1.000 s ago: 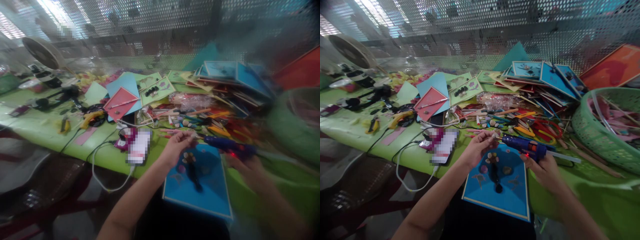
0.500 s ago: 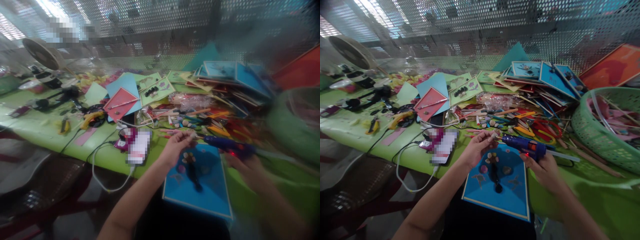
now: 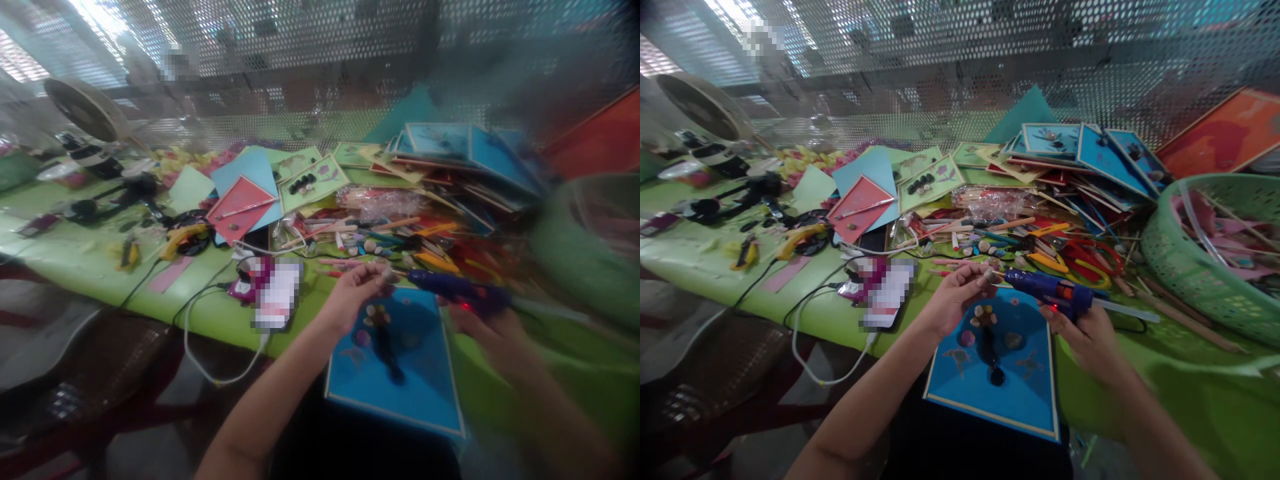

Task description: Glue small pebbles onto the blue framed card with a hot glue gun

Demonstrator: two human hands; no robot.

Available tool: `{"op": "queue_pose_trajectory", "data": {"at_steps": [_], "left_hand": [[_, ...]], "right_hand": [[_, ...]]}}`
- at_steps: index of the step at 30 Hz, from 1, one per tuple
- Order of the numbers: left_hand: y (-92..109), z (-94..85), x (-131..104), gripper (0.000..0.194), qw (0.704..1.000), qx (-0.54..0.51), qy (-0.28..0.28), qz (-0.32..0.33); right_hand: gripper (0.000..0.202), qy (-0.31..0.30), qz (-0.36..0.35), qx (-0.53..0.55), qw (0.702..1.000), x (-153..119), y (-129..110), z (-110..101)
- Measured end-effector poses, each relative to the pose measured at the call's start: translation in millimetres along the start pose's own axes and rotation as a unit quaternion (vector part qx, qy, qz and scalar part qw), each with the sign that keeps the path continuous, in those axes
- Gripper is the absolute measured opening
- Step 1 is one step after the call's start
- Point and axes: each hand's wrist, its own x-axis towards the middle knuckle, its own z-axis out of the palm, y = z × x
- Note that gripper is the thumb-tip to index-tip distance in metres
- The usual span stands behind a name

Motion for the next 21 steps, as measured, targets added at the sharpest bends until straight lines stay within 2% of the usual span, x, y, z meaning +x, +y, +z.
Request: {"op": "queue_pose_trajectory", "data": {"at_steps": [5, 9, 15, 21], "left_hand": [[-2, -2.6, 2, 0.043, 1.0, -0.018, 0.011, 0.01], [0, -1.8, 0, 0.042, 1.0, -0.023, -0.002, 0.001], [0, -1.0, 0, 0.042, 1.0, -0.028, 0.005, -0.007], [-1, -3.0, 1, 0.038, 0.999, -0.04, 0.003, -0.008]], "right_hand": [[0.046, -0.006, 0.0, -0.009, 1.0, 0, 1, -1], [0.042, 0.009, 0.011, 0.012, 1.0, 0, -6, 0], [0.032, 0.01, -0.011, 0.028, 1.0, -1, -9, 1], [0.034, 0.0, 0.019, 0.067, 0.998, -3, -8, 2]]}}
